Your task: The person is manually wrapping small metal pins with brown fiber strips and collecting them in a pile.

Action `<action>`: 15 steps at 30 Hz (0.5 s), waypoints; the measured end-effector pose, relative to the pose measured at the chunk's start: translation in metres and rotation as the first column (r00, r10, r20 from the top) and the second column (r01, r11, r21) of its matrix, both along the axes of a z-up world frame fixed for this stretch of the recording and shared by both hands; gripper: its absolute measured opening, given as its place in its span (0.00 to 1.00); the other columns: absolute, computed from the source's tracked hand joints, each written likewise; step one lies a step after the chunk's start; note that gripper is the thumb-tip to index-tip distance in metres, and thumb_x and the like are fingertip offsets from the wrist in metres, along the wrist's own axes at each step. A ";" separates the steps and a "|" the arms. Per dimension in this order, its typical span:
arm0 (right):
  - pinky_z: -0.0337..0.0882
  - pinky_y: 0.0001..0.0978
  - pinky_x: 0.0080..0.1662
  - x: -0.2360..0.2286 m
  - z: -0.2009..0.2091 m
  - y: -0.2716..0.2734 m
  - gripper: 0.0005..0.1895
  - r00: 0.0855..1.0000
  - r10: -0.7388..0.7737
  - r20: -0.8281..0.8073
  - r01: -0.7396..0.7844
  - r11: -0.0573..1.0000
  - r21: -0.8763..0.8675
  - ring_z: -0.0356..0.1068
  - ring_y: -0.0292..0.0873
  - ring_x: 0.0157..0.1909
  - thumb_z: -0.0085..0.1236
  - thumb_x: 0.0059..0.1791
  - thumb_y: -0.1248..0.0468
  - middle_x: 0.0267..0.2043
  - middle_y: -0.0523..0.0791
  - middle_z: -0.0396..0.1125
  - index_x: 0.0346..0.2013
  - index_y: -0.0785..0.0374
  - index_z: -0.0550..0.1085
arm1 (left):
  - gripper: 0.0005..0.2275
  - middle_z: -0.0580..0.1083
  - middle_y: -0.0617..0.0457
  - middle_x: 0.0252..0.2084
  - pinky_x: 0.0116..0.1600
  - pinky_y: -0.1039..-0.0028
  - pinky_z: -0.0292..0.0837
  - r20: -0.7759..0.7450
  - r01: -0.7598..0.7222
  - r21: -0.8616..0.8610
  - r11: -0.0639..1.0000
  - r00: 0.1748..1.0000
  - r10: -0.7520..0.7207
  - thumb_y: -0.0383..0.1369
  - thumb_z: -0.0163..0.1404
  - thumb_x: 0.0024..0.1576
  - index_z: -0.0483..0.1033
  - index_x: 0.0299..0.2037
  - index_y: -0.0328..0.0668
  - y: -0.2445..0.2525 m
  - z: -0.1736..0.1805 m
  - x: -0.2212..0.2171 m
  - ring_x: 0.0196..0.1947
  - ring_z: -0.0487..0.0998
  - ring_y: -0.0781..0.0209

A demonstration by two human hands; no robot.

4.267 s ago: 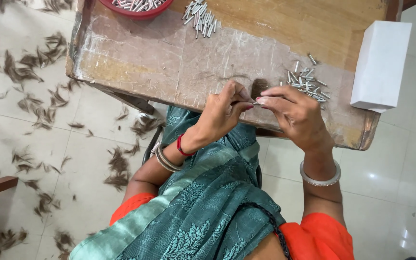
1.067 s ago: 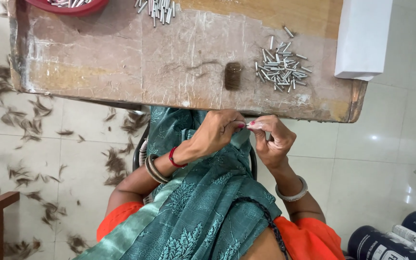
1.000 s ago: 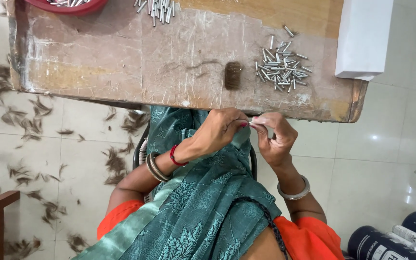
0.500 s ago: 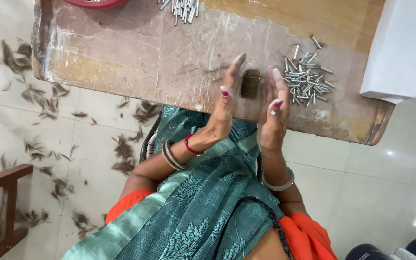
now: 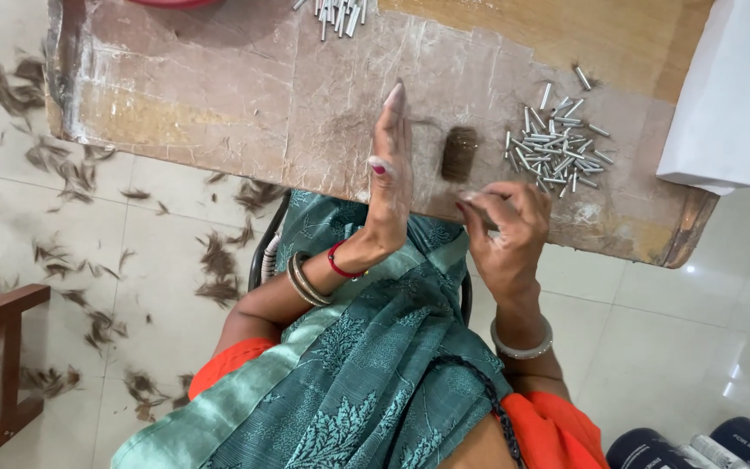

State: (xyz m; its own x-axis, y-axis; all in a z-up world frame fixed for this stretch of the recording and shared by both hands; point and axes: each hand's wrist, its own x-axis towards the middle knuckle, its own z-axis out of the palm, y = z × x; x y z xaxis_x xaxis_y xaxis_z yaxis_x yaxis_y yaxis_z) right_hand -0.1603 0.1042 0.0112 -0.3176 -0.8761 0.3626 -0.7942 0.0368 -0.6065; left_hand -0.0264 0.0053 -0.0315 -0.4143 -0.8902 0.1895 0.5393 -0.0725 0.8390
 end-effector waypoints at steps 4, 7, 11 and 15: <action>0.58 0.40 0.45 0.000 0.000 -0.006 0.08 0.915 0.077 -0.397 -0.060 0.997 0.054 0.64 0.42 0.41 0.73 0.50 0.61 0.38 0.40 0.67 0.41 0.57 0.82 | 0.42 0.38 0.49 0.82 0.87 0.64 0.25 -0.087 -0.043 0.005 0.999 0.995 0.043 0.65 0.30 0.67 0.37 0.81 0.42 -0.003 -0.014 0.001 0.84 0.34 0.57; 0.59 0.41 0.45 0.000 0.012 -0.015 0.10 0.901 0.089 -0.424 -0.066 0.995 0.069 0.65 0.42 0.41 0.73 0.50 0.61 0.39 0.40 0.68 0.42 0.59 0.82 | 0.41 0.39 0.49 0.82 0.87 0.63 0.25 -0.087 -0.038 0.015 0.999 0.995 0.039 0.64 0.29 0.68 0.37 0.81 0.41 -0.003 -0.007 0.005 0.84 0.34 0.57; 0.59 0.40 0.45 0.000 0.022 -0.021 0.09 0.896 0.121 -0.427 -0.080 0.990 0.112 0.65 0.43 0.42 0.72 0.51 0.61 0.40 0.42 0.68 0.42 0.59 0.82 | 0.41 0.38 0.49 0.82 0.86 0.63 0.25 -0.094 -0.015 0.021 1.000 0.995 0.017 0.63 0.29 0.68 0.36 0.81 0.42 -0.004 -0.005 0.007 0.84 0.33 0.57; 0.60 0.41 0.44 0.000 0.029 -0.027 0.07 0.875 0.163 -0.456 -0.100 0.982 0.159 0.65 0.44 0.41 0.71 0.50 0.62 0.38 0.43 0.67 0.40 0.60 0.82 | 0.40 0.39 0.48 0.82 0.87 0.62 0.27 -0.088 -0.013 -0.006 1.000 0.996 0.012 0.63 0.29 0.69 0.37 0.81 0.42 -0.004 -0.006 0.006 0.84 0.34 0.55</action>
